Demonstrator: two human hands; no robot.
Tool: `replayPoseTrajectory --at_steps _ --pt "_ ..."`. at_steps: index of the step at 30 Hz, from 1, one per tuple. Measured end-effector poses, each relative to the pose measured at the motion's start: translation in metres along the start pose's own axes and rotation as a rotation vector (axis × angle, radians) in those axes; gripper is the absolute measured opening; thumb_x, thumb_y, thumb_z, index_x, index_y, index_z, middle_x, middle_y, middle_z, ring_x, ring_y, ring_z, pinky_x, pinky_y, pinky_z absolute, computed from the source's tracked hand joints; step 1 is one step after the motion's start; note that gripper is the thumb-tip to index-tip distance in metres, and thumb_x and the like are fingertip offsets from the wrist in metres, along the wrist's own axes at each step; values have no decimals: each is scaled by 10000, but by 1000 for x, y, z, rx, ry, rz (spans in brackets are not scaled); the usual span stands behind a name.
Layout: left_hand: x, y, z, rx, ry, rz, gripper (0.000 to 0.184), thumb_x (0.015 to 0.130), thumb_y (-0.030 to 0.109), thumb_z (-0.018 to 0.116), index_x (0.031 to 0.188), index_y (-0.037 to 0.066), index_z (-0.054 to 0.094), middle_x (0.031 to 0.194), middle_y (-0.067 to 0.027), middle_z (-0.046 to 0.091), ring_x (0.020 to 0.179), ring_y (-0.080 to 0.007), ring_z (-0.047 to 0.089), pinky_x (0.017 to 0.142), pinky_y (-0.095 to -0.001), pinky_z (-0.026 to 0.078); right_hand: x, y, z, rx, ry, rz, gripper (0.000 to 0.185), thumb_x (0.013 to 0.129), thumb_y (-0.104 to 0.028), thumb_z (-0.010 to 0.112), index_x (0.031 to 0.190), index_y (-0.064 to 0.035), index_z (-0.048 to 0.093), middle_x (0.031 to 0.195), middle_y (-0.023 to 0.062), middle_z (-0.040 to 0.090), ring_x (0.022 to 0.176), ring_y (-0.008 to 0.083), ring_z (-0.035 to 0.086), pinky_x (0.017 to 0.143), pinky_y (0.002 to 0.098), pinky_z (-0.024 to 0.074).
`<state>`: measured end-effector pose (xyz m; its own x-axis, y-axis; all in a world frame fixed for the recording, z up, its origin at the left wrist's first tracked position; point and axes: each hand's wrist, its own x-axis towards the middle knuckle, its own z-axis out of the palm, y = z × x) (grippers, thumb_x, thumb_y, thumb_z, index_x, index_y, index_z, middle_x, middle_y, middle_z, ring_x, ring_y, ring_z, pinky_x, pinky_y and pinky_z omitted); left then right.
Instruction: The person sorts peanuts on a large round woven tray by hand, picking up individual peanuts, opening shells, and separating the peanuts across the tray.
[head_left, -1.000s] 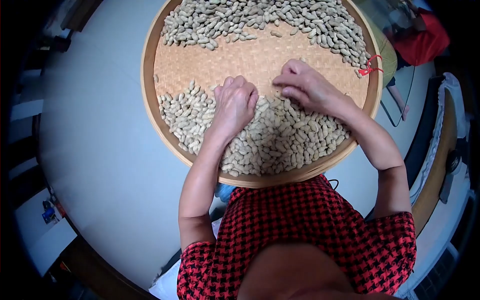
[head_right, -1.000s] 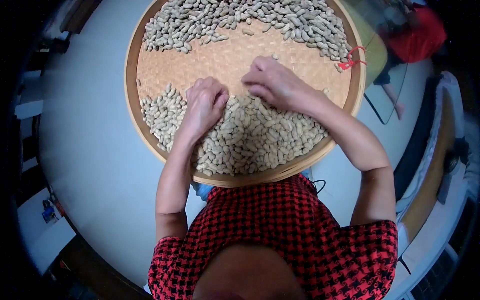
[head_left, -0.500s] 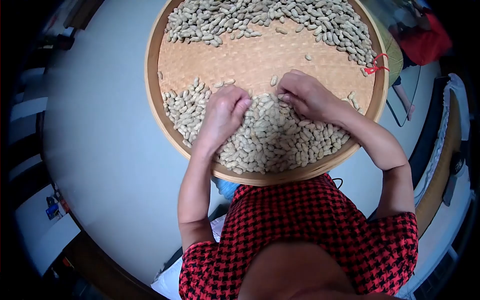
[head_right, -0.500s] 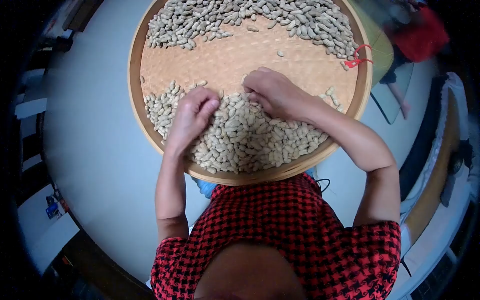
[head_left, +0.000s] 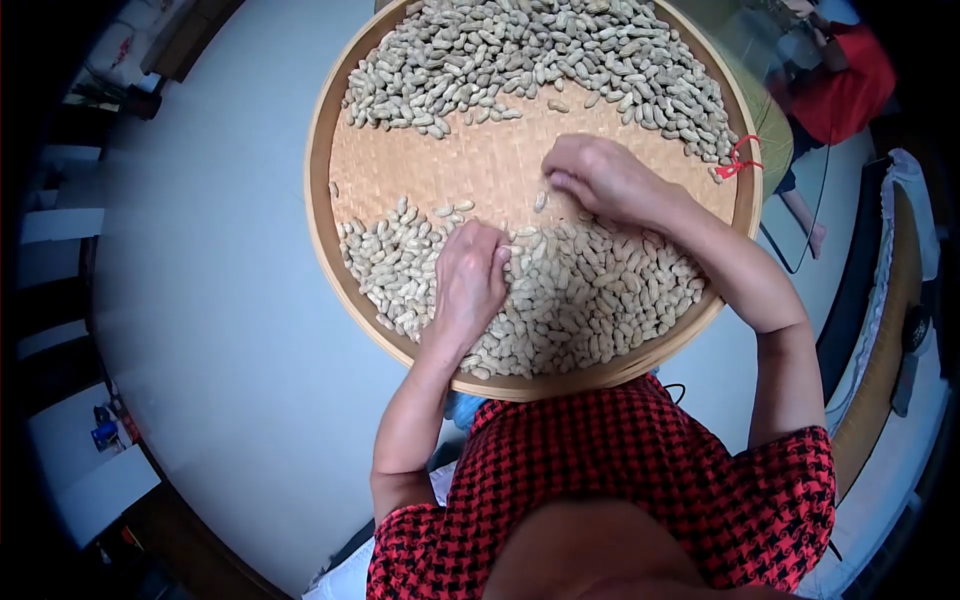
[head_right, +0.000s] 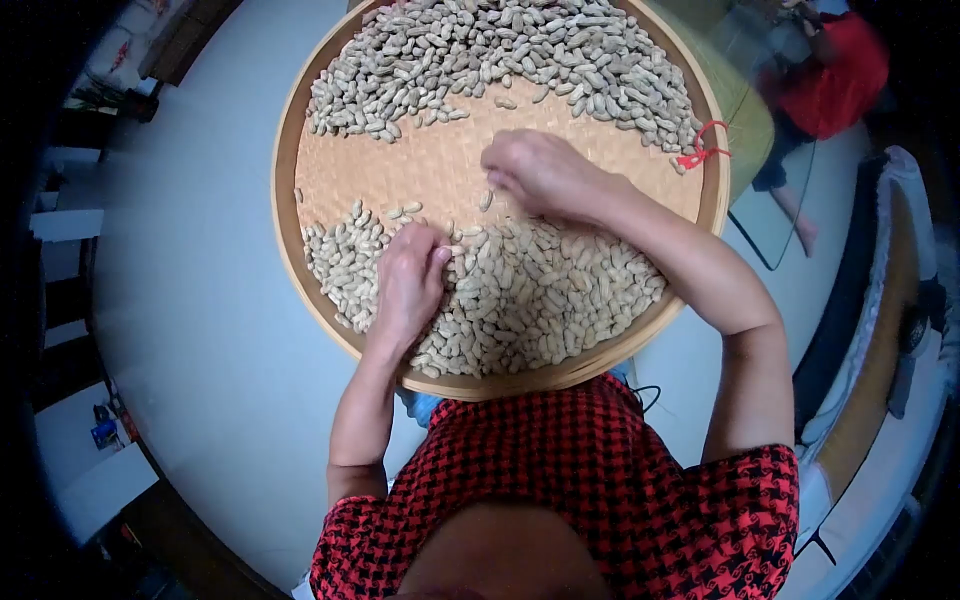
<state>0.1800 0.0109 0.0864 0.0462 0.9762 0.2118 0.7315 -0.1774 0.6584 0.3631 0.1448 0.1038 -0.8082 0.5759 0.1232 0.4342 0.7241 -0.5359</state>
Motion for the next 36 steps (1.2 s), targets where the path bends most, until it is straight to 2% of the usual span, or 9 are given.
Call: replayPoseTrajectory --at_steps 6,8,9,14,20,23,28,30,36 --pt "11 -6 2 -205 138 -2 25 799 0 540 816 -9 555 684 -104 522 616 -230 520 561 -323 410 32 43 -5 -185 272 115 102 787 -64 575 832 28 575 804 182 572 752 352 565 665 409 460" --pt "21 0 -1 -863 91 -478 58 846 23 507 851 10 563 677 -12 511 608 -92 478 545 -227 376 39 48 -1 -283 276 130 103 782 -58 571 821 37 570 797 181 555 746 352 566 644 420 458" --pt "25 -4 0 -975 78 -439 59 861 36 505 885 15 555 692 9 498 617 -55 443 576 -192 377 37 50 2 -314 325 51 106 782 -60 565 812 42 564 783 176 535 737 345 566 629 425 455" --pt "36 -4 3 -1126 92 -421 67 860 35 507 906 11 551 696 13 504 607 -58 443 569 -186 377 36 35 -2 -327 226 111 115 790 -63 561 848 35 577 801 178 545 769 346 567 649 412 459" --pt "57 2 7 -1236 197 -452 86 892 79 516 894 1 552 712 3 514 594 -48 451 536 -176 364 25 -21 -10 836 135 232 223 819 -61 598 1030 10 611 926 33 602 810 97 540 724 240 442" --pt "66 8 15 -1346 198 -390 112 913 104 486 867 15 537 639 23 484 555 -29 411 493 -168 321 26 -23 1 967 197 199 164 817 -61 609 959 21 623 880 19 588 779 64 524 699 202 430" --pt "63 6 18 -930 235 -310 167 911 142 507 828 1 538 658 -25 519 551 -87 453 508 -210 366 24 -28 4 1046 286 225 117 843 -77 569 876 34 581 706 24 577 594 63 526 577 196 440" --pt "60 4 23 -512 356 -41 146 892 121 525 832 -12 535 662 -77 520 551 -160 477 521 -264 392 22 -23 4 1024 246 251 120 846 -90 565 865 28 586 679 10 561 575 55 511 548 191 427" --pt "61 1 24 -206 373 156 152 910 96 482 822 -10 547 648 -58 525 603 -125 512 549 -281 429 19 -24 9 1061 221 343 127 852 -109 556 847 10 599 628 -8 539 532 41 480 481 180 395"
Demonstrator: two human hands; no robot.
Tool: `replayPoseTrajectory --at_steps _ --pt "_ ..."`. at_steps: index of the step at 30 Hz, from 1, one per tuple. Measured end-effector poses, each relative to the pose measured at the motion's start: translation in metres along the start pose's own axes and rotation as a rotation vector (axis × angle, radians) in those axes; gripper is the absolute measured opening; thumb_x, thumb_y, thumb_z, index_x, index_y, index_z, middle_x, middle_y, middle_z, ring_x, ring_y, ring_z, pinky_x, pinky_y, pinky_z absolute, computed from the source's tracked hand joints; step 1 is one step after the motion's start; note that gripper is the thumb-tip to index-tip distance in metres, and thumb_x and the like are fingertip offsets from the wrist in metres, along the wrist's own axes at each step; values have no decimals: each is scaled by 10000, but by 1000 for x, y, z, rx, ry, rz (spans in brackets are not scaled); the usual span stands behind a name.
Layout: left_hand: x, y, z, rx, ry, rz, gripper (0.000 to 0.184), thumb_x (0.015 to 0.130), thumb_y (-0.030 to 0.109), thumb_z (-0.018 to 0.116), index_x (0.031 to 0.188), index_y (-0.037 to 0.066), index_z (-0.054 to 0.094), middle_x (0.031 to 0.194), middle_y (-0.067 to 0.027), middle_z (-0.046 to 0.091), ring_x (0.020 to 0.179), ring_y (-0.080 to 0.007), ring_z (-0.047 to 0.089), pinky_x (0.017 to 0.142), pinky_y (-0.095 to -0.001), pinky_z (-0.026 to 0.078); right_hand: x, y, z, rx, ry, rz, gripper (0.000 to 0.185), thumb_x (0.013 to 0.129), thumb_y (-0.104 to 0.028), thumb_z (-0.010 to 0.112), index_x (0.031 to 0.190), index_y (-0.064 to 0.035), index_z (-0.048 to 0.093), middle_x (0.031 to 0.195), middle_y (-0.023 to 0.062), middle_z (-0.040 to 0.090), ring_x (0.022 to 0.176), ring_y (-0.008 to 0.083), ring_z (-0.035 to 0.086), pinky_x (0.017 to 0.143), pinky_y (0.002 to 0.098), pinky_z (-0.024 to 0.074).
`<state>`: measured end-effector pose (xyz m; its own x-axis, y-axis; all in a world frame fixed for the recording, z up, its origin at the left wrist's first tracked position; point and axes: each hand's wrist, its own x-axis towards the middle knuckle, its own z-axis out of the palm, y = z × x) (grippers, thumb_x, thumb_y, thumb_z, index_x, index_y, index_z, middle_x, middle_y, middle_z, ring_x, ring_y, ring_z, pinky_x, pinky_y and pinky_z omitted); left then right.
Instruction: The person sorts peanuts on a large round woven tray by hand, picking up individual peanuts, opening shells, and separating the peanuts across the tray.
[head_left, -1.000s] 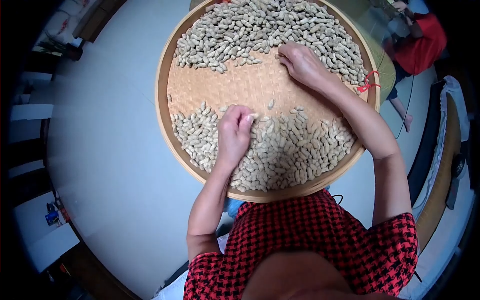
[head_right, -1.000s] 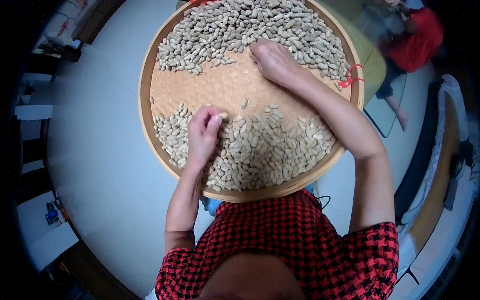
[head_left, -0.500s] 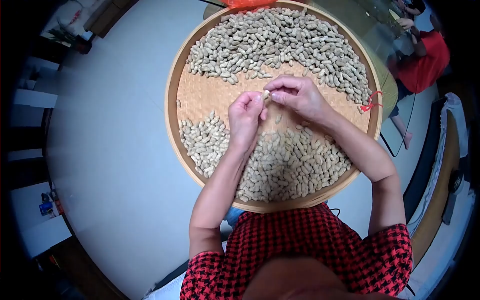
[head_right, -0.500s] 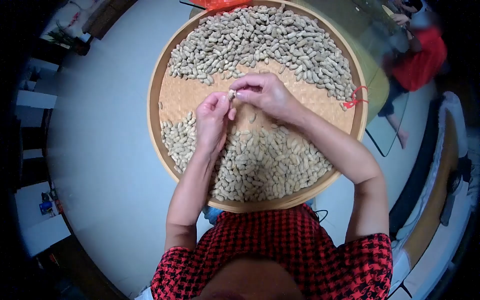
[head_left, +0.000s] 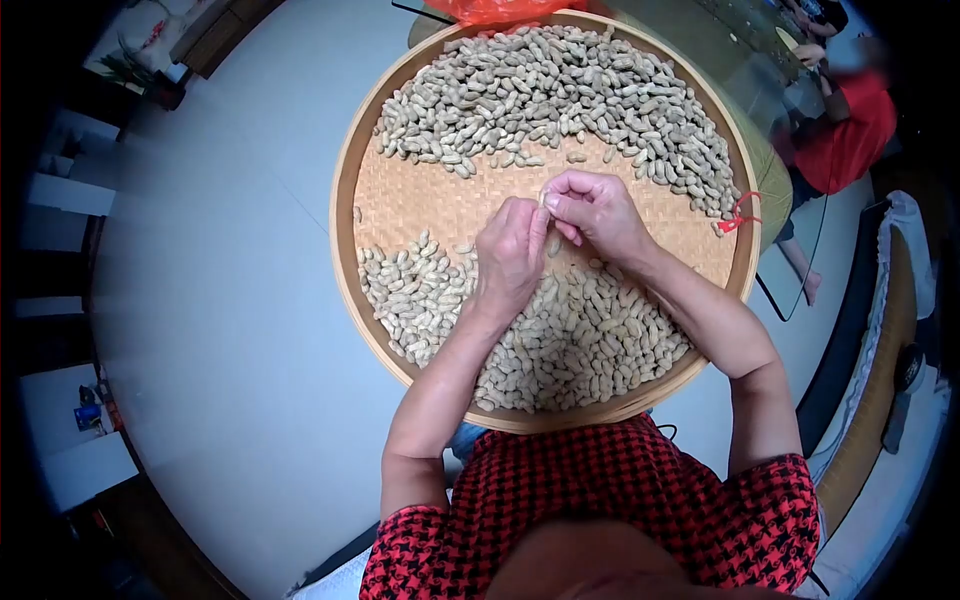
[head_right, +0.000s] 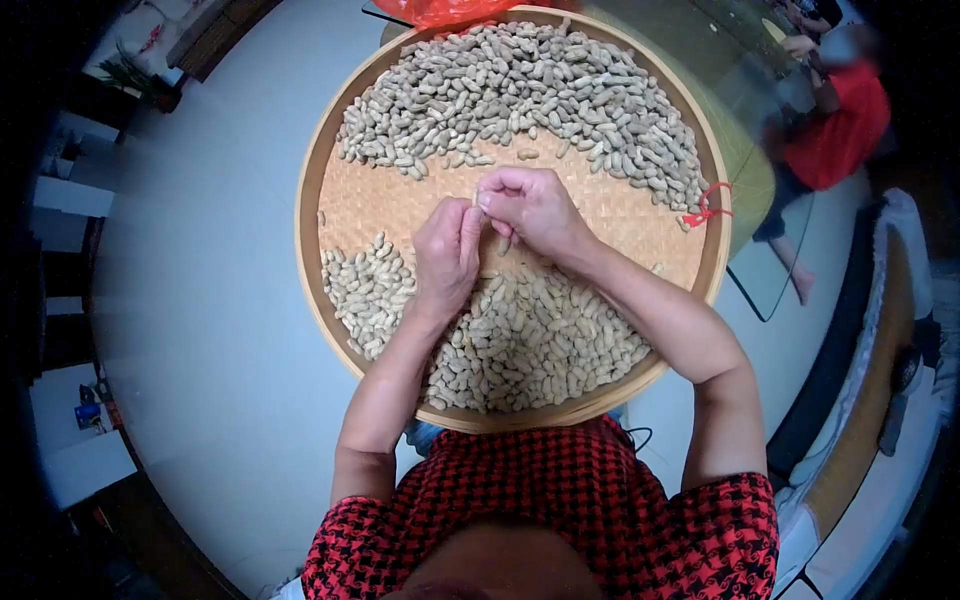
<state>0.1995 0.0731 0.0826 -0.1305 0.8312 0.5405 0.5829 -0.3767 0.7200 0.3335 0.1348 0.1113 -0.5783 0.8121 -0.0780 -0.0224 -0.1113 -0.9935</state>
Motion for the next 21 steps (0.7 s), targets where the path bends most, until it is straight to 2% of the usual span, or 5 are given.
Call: replayPoseTrajectory --at_steps 2,4,7,10,21 --pt "1 4 0 12 -16 -24 171 920 103 465 814 -10 540 654 -54 529 603 -132 519 549 -285 431 0 2 3 20 -3 13 121 853 -101 552 858 10 599 625 -6 539 532 43 485 477 181 395" --pt "2 9 3 -488 28 -310 226 934 138 436 754 9 483 628 -59 483 542 -133 488 486 -274 377 0 5 7 80 15 -36 120 859 -94 549 879 14 596 626 2 545 525 50 491 473 183 402" --pt "3 0 -2 -724 -34 -570 278 961 184 377 741 39 466 615 2 458 530 -59 417 477 -216 346 -2 0 8 93 7 -5 121 872 -70 535 930 28 574 657 22 546 543 62 486 503 180 396" --pt "5 -1 1 -988 -12 -597 291 967 217 371 737 58 454 605 32 430 527 -29 358 477 -179 309 1 5 5 198 -27 -22 137 875 -91 537 936 22 584 666 21 561 555 61 507 475 181 403" --pt "3 13 -2 -483 68 -379 178 938 93 428 790 7 475 612 -41 552 543 -95 516 507 -240 423 -1 7 12 376 -33 18 171 884 -126 544 987 10 550 728 26 569 624 71 531 569 193 432"
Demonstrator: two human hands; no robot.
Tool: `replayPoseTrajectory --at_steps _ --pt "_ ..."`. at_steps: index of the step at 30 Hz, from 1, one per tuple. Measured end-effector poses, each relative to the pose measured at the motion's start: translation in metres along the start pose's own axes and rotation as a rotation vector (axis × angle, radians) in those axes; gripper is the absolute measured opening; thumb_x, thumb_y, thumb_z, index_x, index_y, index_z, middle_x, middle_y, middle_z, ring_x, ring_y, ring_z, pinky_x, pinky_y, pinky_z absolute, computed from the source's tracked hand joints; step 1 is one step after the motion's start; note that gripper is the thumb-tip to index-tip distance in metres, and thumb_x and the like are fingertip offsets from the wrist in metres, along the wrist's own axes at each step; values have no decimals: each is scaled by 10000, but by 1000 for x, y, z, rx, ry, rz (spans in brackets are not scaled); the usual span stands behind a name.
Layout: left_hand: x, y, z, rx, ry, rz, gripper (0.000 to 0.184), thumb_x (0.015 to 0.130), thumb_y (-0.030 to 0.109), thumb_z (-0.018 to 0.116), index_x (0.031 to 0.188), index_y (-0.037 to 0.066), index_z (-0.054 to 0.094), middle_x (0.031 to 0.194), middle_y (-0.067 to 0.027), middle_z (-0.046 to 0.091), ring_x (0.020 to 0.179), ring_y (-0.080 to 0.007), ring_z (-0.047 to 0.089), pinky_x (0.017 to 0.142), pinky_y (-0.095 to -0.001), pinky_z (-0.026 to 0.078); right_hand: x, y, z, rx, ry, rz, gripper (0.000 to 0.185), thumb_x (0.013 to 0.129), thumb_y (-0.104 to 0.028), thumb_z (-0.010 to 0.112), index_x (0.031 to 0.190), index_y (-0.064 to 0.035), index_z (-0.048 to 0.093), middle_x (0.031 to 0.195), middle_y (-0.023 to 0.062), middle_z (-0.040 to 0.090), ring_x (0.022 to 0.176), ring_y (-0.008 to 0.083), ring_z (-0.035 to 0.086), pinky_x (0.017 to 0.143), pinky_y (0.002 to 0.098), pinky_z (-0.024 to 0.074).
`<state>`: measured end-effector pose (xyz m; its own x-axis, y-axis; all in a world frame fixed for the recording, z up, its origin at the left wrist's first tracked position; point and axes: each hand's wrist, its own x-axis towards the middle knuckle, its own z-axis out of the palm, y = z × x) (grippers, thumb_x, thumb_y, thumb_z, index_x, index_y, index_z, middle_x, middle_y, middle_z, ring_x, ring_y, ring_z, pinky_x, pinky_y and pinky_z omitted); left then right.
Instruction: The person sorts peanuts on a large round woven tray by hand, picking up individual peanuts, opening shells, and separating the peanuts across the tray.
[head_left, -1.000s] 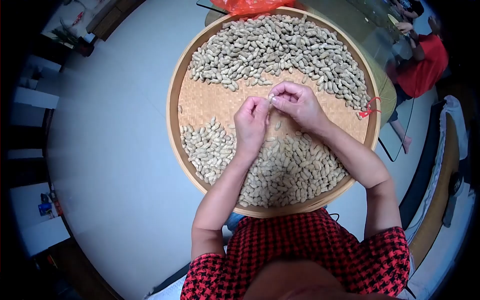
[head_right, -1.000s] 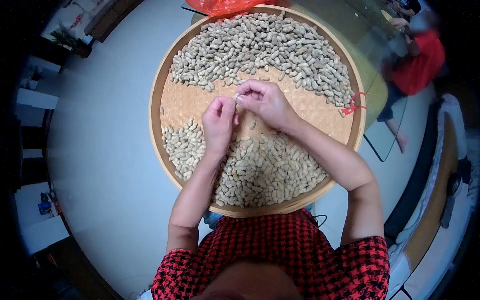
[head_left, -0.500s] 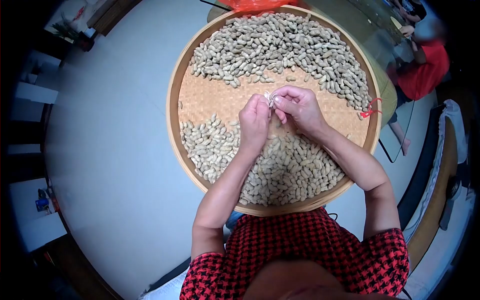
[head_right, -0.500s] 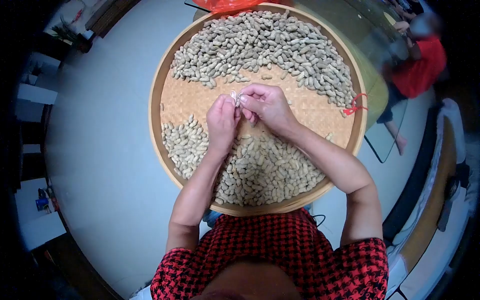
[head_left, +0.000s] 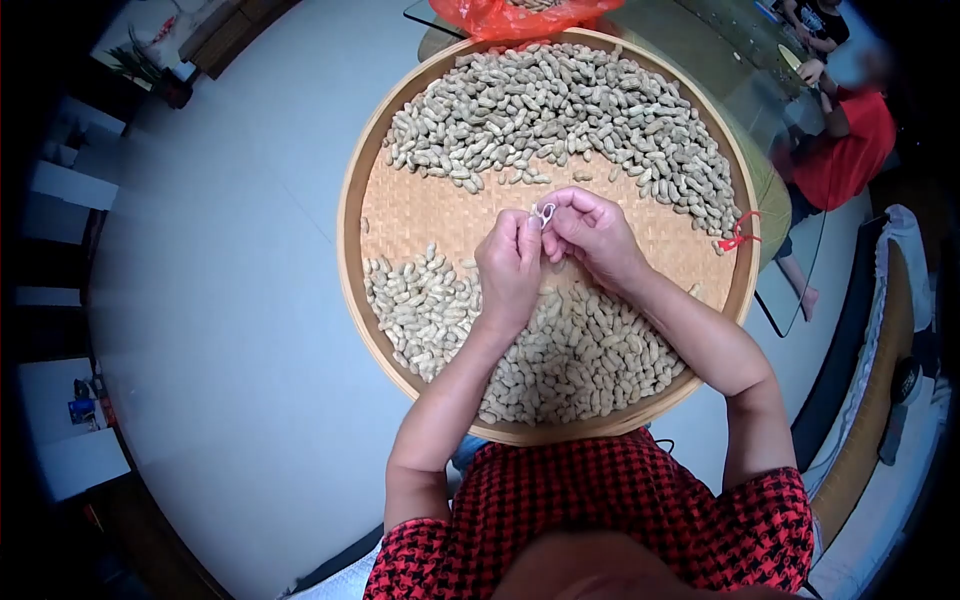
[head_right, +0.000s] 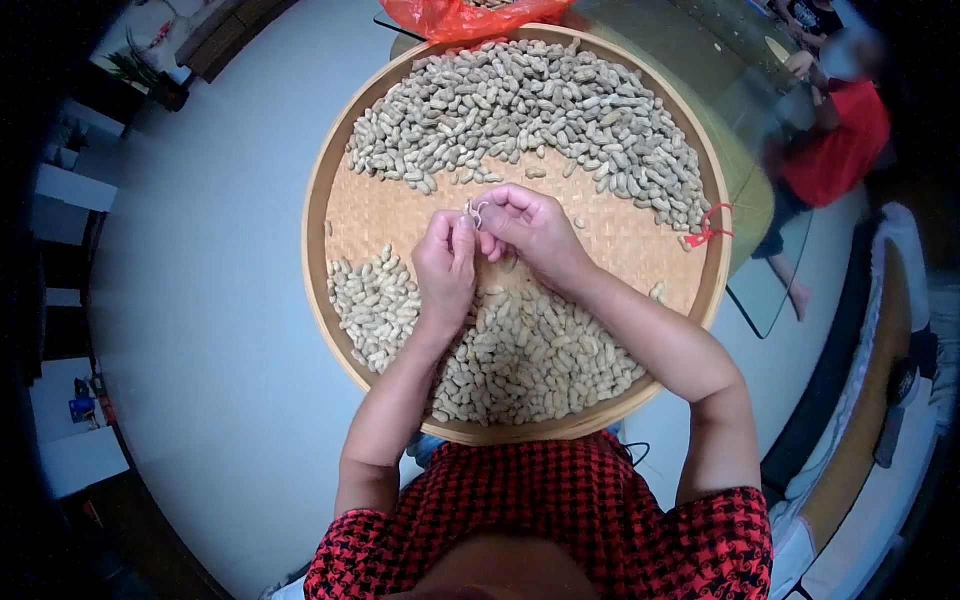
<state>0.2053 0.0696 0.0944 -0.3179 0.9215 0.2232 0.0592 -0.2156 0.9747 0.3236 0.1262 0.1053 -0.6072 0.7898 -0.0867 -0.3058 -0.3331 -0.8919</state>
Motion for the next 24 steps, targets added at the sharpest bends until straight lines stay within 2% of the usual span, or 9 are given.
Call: replayPoseTrajectory --at_steps 2,5,7,9,12,15,17,22,24 --pt "-1 4 1 142 11 81 163 928 76 441 786 0 471 596 -54 546 529 -117 530 498 -256 431 2 3 -4 -147 15 -38 145 875 -136 563 928 -1 554 690 21 569 592 75 535 544 194 432" --pt "0 3 3 128 28 79 167 927 81 438 784 1 470 586 -61 545 524 -129 529 498 -267 432 2 5 -3 -217 71 -60 119 868 -128 570 874 -10 554 656 19 567 569 78 538 524 197 433" --pt "0 3 3 115 18 97 173 922 82 441 771 4 472 587 -60 544 527 -122 526 501 -273 430 0 5 -2 -212 83 -48 104 866 -108 561 877 -5 570 663 32 577 577 76 546 526 200 447" --pt "1 8 3 187 15 -13 173 916 83 446 765 5 478 583 -61 535 527 -112 511 497 -272 422 0 12 -3 -180 102 -44 123 872 -123 561 887 -2 575 665 36 579 575 79 546 532 204 458" --pt "2 3 3 209 -16 74 168 911 80 453 768 -1 485 573 -54 514 521 -99 490 488 -263 411 -2 10 -3 -208 132 -76 145 887 -140 546 890 2 575 672 37 578 576 80 543 534 204 463" --pt "2 1 3 263 -44 54 162 921 93 452 792 3 491 605 -36 508 547 -90 479 507 -241 408 -4 10 -2 -155 122 -85 170 900 -160 532 931 1 576 688 25 582 585 73 553 537 201 457" --pt "1 2 4 -219 -84 -179 157 935 131 462 840 13 504 684 -3 499 606 -58 441 549 -197 379 -5 10 -1 -106 83 -86 167 908 -154 516 946 -1 572 681 18 580 584 71 551 541 196 455" --pt "-2 13 6 -1 30 -135 116 920 107 482 863 10 506 689 10 492 606 -45 435 546 -182 372 -3 15 0 -76 35 -135 181 922 -132 476 1002 20 535 762 39 575 632 88 557 585 210 472" --pt "-4 9 3 60 8 -61 109 914 100 488 864 5 509 691 9 497 605 -42 438 540 -183 373 -5 10 2 188 14 4 178 916 -114 478 1013 27 525 786 45 568 648 97 560 608 218 479"
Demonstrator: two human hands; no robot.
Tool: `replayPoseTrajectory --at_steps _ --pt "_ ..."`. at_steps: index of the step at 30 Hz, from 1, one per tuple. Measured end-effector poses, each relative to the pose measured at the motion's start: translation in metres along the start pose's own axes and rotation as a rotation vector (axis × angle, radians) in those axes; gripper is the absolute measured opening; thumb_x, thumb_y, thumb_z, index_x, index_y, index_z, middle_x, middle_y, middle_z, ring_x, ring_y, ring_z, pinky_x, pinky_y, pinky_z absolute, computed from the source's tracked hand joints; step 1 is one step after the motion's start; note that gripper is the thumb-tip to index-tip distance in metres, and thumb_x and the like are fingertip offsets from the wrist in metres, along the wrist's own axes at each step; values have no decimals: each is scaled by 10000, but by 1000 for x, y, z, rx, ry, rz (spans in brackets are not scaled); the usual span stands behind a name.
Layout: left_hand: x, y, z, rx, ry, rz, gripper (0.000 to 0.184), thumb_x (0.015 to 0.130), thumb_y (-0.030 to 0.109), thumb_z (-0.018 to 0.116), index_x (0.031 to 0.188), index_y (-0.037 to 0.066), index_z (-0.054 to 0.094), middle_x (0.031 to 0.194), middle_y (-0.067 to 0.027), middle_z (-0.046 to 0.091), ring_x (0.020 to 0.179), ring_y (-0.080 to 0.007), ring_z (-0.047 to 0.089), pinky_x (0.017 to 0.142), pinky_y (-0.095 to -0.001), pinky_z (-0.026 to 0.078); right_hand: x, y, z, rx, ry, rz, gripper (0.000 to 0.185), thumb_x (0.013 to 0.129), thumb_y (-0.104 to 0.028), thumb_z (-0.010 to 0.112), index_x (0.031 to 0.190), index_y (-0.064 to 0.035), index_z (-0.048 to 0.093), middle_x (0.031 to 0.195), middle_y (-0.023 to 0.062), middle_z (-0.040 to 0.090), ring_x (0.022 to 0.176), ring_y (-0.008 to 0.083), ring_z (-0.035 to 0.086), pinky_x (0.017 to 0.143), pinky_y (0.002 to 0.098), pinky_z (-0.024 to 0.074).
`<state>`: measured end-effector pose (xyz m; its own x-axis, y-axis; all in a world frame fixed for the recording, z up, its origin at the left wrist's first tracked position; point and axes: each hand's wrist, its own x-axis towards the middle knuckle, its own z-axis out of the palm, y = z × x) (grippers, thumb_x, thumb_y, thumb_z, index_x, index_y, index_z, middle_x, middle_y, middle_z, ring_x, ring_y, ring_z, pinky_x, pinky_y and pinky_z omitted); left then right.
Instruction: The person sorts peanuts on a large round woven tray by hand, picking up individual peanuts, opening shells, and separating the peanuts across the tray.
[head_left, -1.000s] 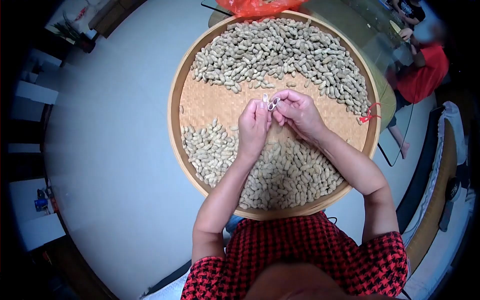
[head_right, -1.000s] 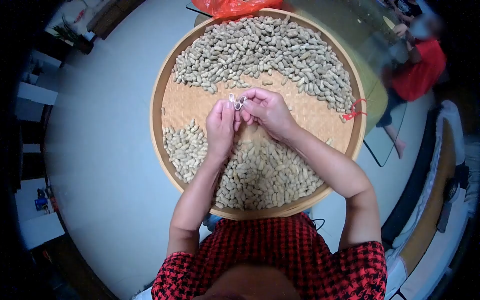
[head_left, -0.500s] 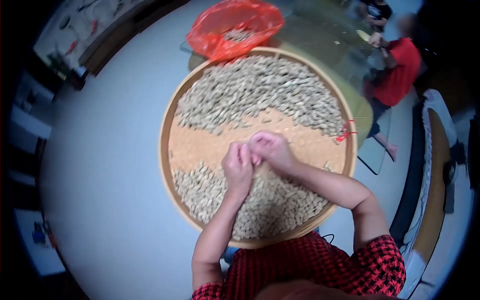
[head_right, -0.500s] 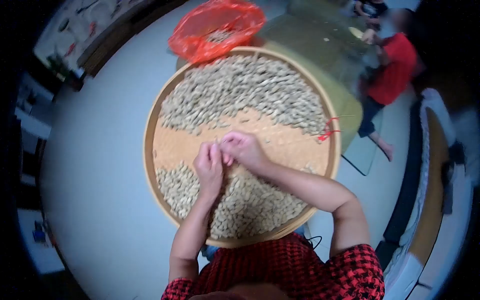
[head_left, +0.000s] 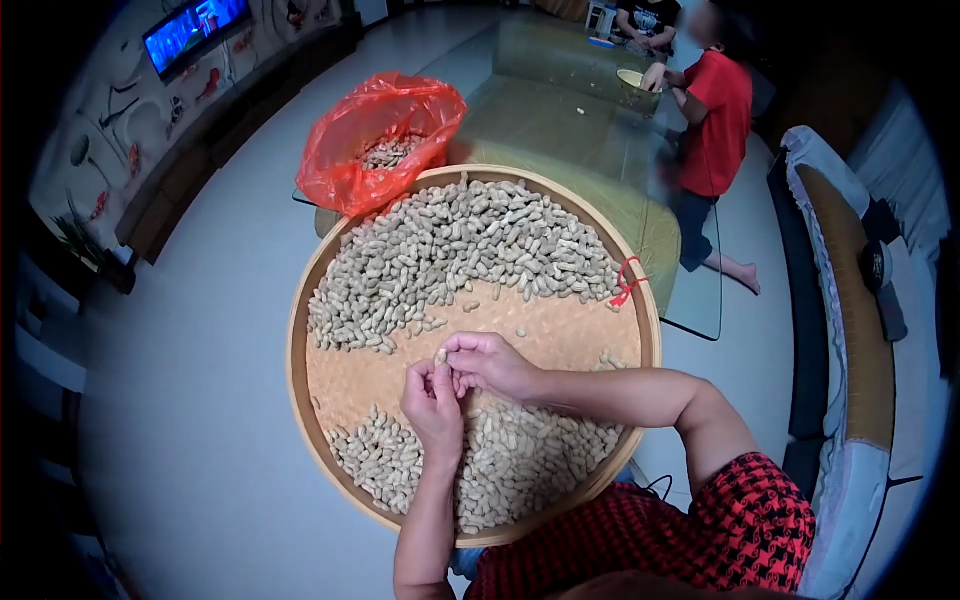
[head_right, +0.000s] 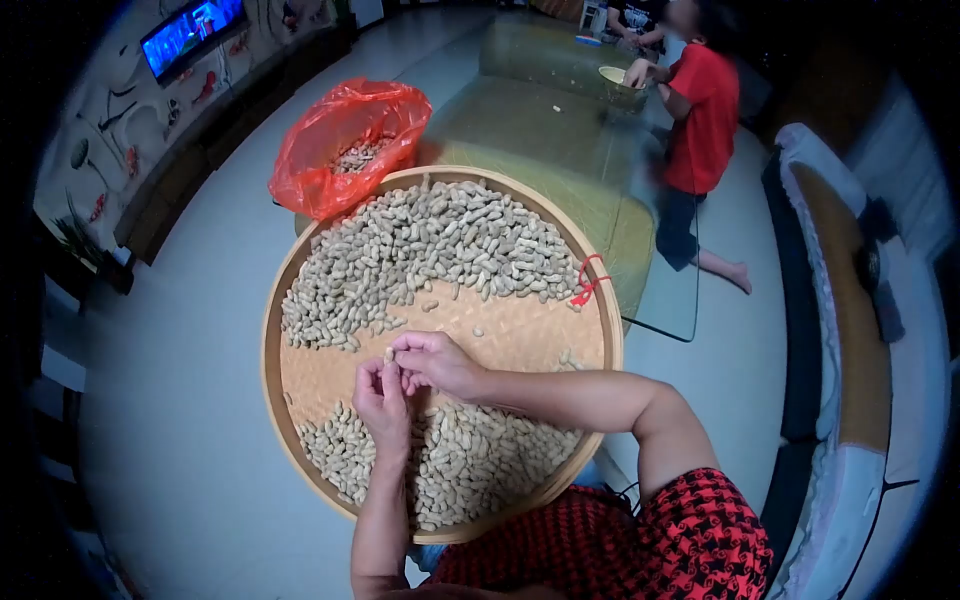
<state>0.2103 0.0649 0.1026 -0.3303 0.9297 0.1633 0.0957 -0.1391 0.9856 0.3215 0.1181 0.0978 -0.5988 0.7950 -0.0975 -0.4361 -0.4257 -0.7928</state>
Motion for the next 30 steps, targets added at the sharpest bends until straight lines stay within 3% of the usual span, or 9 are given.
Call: replayPoseTrajectory --at_steps 6,9,11,15,20,27,30 --pt "4 -4 -6 302 17 271 91 887 63 515 838 -12 534 674 -36 525 583 -91 473 532 -238 400 1 -6 -6 -169 -63 5 129 878 -65 501 973 15 539 812 66 577 684 108 581 596 214 487" --pt "5 -4 -12 366 15 386 70 863 49 539 833 -15 546 673 -76 530 575 -148 497 531 -271 408 0 -13 -5 -112 -63 96 128 863 -47 508 971 14 539 833 88 588 704 133 595 615 227 496" --pt "7 0 -17 446 -32 523 23 812 -11 561 826 -26 548 674 -125 523 582 -236 516 524 -315 410 1 -13 -9 -34 -77 140 136 860 -37 511 981 18 538 850 99 595 712 145 598 641 241 501" --pt "5 3 -23 427 -31 435 30 784 -27 577 813 -22 578 664 -119 518 595 -245 518 535 -320 414 3 -8 -12 58 -79 234 157 848 -11 516 999 26 531 872 118 602 738 176 608 691 266 513" --pt "6 2 -23 364 -53 514 33 774 3 603 801 -15 611 659 -107 526 599 -242 526 550 -323 417 3 -11 -10 62 -85 285 146 843 -31 541 975 32 532 864 115 582 745 188 603 670 263 513" --pt "5 0 -22 219 10 273 77 808 44 597 825 -31 598 695 -96 530 606 -182 535 557 -275 419 3 -7 -5 17 21 232 119 858 -19 532 974 11 532 806 85 583 689 127 574 602 207 471" --pt "8 -7 -22 195 -36 283 90 817 51 593 832 -38 594 711 -92 533 603 -163 535 552 -261 422 2 -6 -7 -66 -29 219 115 861 -31 540 970 2 528 774 66 583 666 104 562 565 192 442"
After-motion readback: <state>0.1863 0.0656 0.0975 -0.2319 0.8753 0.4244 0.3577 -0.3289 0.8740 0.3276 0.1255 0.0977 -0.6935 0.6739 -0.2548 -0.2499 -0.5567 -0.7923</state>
